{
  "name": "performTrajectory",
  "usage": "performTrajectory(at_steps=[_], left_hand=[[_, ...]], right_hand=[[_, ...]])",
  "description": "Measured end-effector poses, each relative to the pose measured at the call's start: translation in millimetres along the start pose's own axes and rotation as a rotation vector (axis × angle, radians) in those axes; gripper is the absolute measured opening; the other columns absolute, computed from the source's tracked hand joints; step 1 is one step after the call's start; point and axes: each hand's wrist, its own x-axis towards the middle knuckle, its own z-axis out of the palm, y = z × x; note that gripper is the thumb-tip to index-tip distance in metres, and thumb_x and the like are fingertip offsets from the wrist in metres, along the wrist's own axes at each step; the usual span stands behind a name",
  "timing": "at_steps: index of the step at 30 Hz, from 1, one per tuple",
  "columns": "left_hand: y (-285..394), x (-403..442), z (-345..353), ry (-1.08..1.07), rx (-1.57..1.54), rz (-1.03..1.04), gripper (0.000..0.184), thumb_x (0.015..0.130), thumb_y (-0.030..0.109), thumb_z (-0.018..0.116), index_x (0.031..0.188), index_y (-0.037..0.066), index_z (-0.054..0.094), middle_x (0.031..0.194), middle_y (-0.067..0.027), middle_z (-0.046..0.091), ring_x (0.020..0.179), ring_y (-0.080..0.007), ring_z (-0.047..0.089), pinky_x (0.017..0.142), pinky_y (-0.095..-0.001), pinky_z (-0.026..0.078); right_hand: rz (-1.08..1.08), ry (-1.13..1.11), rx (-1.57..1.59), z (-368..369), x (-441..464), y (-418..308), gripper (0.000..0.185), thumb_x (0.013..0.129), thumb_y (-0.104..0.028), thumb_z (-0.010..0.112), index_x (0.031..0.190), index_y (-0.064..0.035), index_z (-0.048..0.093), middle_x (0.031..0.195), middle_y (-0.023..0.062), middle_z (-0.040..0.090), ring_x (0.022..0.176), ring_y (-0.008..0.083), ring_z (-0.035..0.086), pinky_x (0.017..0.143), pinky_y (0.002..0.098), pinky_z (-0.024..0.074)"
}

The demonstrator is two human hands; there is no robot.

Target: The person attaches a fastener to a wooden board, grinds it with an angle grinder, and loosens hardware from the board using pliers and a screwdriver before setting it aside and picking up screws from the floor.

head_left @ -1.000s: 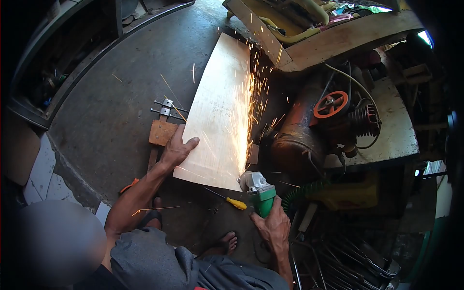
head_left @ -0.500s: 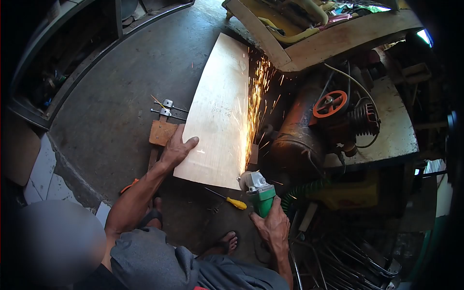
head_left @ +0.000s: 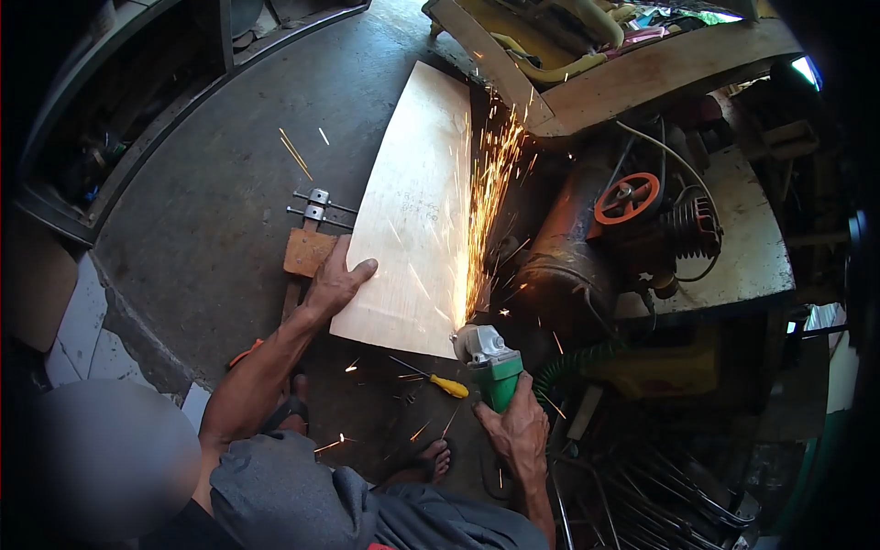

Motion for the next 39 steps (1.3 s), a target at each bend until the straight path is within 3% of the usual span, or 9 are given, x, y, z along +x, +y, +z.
performTrajectory(at_steps=[39], left_hand=[[-5,4,0,-0.007,-0.027,0.001,0.048,0.094,0.026,0.067,0.132,0.0,0.051,0.12,-0.0215,0.065,0.113,-0.0321,0.064,0.099,-0.0444,0.047]], right_hand=[[-0.052,0.007,-0.012,3,6,3,0.083,0.078,-0.036,0.078,0.14,0.0041,0.04,0.112,0.0328,0.064,0.094,0.052,0.066,0.079,0.0564,0.0546]])
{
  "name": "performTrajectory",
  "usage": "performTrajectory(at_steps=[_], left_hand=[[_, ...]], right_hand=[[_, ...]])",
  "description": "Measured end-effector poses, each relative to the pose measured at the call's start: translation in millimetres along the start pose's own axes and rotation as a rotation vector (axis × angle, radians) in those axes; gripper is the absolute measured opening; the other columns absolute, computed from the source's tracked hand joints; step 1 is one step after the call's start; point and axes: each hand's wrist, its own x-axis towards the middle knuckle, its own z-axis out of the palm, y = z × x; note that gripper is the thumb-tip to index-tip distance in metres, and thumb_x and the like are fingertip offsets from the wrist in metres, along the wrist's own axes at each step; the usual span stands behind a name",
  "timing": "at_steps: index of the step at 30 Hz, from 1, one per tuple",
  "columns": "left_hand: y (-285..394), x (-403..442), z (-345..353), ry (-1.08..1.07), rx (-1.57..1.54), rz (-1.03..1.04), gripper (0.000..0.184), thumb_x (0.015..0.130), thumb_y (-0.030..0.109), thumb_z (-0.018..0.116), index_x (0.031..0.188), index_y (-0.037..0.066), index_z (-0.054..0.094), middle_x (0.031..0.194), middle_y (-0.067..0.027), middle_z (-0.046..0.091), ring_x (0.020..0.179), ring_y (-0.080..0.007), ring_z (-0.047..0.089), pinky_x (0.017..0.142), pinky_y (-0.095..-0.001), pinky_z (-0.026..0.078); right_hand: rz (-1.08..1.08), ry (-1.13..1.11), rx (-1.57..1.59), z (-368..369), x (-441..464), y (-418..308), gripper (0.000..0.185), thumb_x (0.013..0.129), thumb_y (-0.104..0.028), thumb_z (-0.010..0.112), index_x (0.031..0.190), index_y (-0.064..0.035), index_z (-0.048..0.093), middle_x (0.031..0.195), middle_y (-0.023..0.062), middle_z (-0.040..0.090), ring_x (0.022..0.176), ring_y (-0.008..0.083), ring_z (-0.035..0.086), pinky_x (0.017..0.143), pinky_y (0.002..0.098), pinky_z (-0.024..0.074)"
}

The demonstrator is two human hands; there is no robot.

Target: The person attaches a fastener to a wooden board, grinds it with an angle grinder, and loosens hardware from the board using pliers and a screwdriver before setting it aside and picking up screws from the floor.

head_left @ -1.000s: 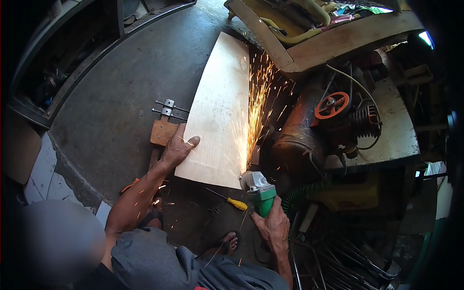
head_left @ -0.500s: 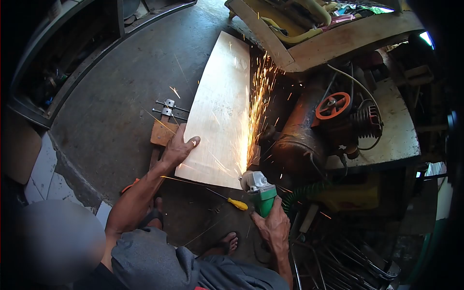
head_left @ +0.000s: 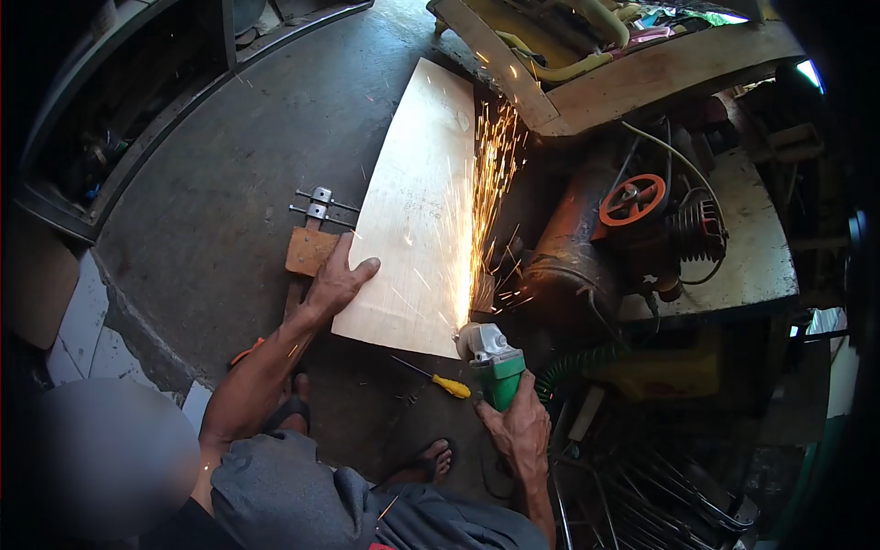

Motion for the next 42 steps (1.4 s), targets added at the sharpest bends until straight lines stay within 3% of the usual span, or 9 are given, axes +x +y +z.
performTrajectory(at_steps=[11,13,28,42], left_hand=[[2,-1,0,0.006,0.041,0.019,0.049,0.095,0.028,0.066,0.133,0.001,0.051,0.122,-0.0212,0.065,0.115,-0.0329,0.063,0.101,-0.0438,0.047],[6,-2,-2,-0.025,0.013,-0.008,0.049,0.095,0.027,0.066,0.132,0.001,0.051,0.123,-0.0213,0.064,0.115,-0.0334,0.063,0.101,-0.0439,0.046],[5,-1,-1,0.001,0.057,-0.023,0.049,0.095,0.027,0.066,0.133,0.001,0.05,0.124,-0.0201,0.063,0.117,-0.0324,0.061,0.101,-0.0448,0.046],[15,-5,-2,-0.013,0.053,-0.017,0.05,0.095,0.026,0.066,0.133,-0.001,0.049,0.124,-0.0211,0.063,0.117,-0.032,0.061,0.102,-0.0441,0.046]], right_hand=[[0.019,-0.017,0.007,-2,1,-3,0.083,0.078,-0.036,0.078,0.14,0.0036,0.039,0.114,0.0331,0.064,0.097,0.0528,0.065,0.081,0.0573,0.0537],[0.013,0.004,0.041,-1,1,-3,0.077,0.077,-0.034,0.079,0.135,-0.0018,0.041,0.114,0.0313,0.066,0.1,0.0521,0.064,0.084,0.0562,0.0521],[0.016,-0.024,-0.012,-1,3,-3,0.083,0.079,-0.034,0.079,0.14,0.0039,0.038,0.112,0.0331,0.064,0.095,0.0524,0.066,0.08,0.0563,0.0541],[0.024,-0.009,0.021,-1,4,-4,0.077,0.077,-0.033,0.079,0.135,-0.0005,0.04,0.112,0.0322,0.066,0.099,0.052,0.065,0.083,0.0562,0.0523]])
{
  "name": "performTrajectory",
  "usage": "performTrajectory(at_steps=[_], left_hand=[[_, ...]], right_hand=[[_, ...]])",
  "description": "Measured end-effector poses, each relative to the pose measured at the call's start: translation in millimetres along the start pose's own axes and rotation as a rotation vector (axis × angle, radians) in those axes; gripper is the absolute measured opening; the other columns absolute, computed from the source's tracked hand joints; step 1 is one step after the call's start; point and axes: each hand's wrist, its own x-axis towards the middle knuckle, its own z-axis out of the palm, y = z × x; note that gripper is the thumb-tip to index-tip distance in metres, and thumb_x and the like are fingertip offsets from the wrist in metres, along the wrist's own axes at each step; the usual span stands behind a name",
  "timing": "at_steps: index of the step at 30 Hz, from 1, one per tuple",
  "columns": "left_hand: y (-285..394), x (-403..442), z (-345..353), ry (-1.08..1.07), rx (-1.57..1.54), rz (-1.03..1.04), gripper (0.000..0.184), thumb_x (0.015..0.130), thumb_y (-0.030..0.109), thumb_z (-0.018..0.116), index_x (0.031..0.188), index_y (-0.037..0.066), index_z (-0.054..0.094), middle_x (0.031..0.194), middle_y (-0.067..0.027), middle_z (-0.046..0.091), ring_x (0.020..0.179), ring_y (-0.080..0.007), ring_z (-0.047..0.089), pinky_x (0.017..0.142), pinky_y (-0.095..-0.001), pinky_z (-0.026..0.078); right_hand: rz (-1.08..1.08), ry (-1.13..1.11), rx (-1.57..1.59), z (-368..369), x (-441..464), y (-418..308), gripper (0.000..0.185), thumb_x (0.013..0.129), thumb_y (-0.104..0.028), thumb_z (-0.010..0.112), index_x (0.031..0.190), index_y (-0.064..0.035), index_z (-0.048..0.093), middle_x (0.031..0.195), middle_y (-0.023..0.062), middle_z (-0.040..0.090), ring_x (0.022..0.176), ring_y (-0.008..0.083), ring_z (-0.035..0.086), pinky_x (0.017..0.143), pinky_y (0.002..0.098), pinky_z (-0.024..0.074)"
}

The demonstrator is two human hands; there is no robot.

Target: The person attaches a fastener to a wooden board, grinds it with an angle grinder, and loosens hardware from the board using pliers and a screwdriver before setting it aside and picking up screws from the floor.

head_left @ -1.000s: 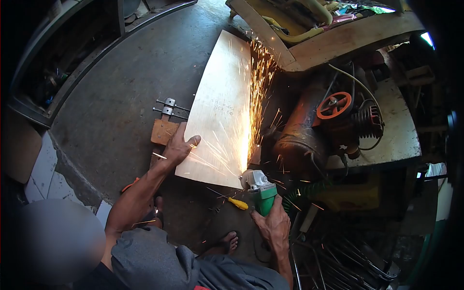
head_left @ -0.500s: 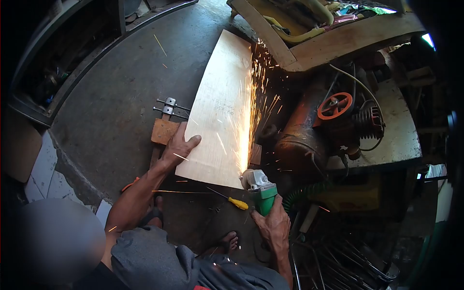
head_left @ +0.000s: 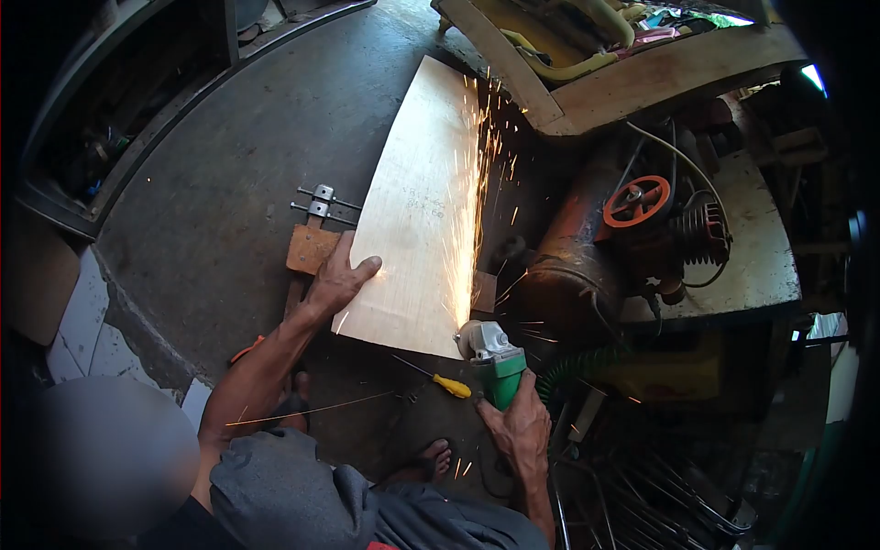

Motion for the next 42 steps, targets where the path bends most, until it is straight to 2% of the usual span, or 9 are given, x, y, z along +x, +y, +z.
performTrajectory(at_steps=[8,10,42], left_hand=[[-10,4,1,0.006,-0.014,0.01,0.05,0.095,0.026,0.065,0.134,0.0,0.049,0.125,-0.0207,0.063,0.118,-0.032,0.061,0.102,-0.044,0.046],[-10,4,1,0.006,-0.008,0.007,0.05,0.095,0.027,0.065,0.135,0.0,0.049,0.125,-0.0208,0.063,0.118,-0.0321,0.06,0.103,-0.0436,0.045],[-11,4,0,0.007,0.005,-0.006,0.047,0.096,0.028,0.066,0.13,0.001,0.051,0.123,-0.0207,0.064,0.116,-0.0328,0.062,0.101,-0.0443,0.046]], right_hand=[[-0.022,0.013,0.016,1,0,3,0.077,0.078,-0.034,0.08,0.135,-0.0004,0.041,0.111,0.0311,0.066,0.1,0.0512,0.065,0.083,0.0556,0.0523],[-0.031,-0.008,-0.007,1,1,5,0.082,0.078,-0.034,0.079,0.139,0.0049,0.04,0.112,0.0328,0.065,0.097,0.052,0.065,0.081,0.0561,0.054],[-0.022,0.026,-0.018,1,5,0,0.08,0.077,-0.034,0.079,0.138,0.0005,0.041,0.112,0.0319,0.065,0.098,0.0516,0.065,0.082,0.0558,0.0536]])
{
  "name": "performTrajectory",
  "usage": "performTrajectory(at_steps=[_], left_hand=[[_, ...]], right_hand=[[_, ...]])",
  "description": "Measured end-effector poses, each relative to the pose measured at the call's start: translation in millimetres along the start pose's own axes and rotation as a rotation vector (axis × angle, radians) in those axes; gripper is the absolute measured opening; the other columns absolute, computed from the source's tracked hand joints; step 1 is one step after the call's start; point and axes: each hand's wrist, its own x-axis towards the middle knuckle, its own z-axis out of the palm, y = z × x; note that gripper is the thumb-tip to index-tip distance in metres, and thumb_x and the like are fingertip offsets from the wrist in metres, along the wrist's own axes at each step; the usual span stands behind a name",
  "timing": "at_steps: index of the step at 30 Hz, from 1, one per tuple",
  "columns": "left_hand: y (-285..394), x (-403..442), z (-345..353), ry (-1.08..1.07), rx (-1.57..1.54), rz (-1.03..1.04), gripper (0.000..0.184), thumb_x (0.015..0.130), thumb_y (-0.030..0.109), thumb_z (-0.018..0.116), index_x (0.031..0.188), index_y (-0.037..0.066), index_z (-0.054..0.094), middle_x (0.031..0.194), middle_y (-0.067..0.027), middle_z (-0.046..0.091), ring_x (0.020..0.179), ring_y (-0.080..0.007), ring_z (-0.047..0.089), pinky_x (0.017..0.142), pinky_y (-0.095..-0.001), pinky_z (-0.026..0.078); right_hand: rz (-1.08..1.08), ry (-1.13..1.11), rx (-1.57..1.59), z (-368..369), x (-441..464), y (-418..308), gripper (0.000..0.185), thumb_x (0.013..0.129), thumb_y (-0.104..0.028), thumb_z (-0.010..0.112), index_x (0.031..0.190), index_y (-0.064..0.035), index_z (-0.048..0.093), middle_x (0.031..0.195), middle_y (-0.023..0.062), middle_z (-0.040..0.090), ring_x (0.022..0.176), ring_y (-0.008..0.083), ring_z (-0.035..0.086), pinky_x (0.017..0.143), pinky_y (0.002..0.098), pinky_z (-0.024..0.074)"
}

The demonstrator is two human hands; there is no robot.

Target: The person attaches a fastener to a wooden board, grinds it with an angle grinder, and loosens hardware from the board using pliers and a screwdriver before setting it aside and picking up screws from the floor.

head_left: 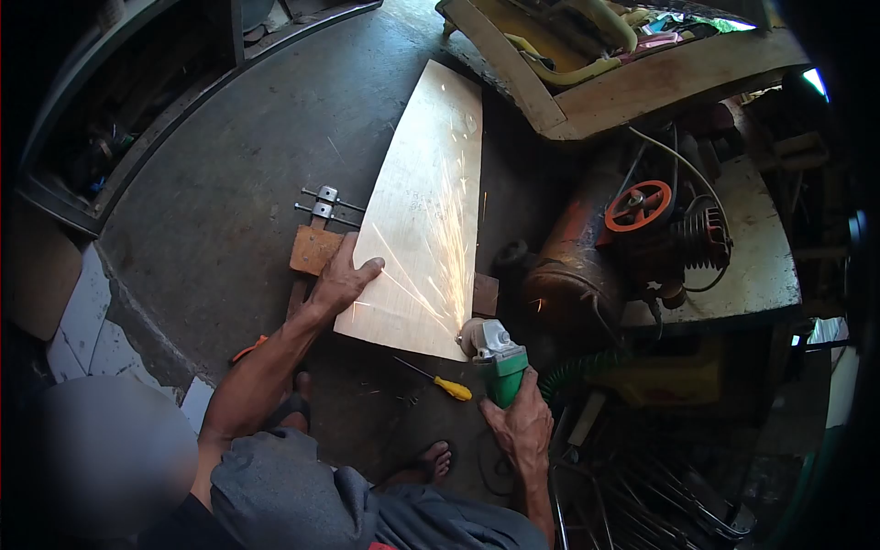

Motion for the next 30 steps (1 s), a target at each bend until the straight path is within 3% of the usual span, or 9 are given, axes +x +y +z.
performTrajectory(at_steps=[23,30], left_hand=[[-2.1,1.1,1.0,0.007,-0.008,0.037,0.047,0.096,0.027,0.066,0.131,-0.001,0.05,0.121,-0.0203,0.063,0.114,-0.0318,0.062,0.1,-0.0443,0.046],[-3.0,-0.2,3.7,0.004,-0.076,0.005,0.046,0.096,0.024,0.067,0.131,-0.001,0.05,0.12,-0.0184,0.063,0.113,-0.0272,0.062,0.099,-0.0428,0.047]], right_hand=[[-0.045,-0.005,0.01,-0.5,-6.1,7.0,0.081,0.077,-0.033,0.079,0.138,0.0027,0.04,0.111,0.0318,0.065,0.094,0.0522,0.066,0.079,0.0571,0.0544],[-0.02,0.005,0.005,-2.5,-7.2,4.4,0.079,0.078,-0.032,0.078,0.138,0.0026,0.041,0.113,0.0322,0.065,0.095,0.0521,0.066,0.08,0.0568,0.0541]])
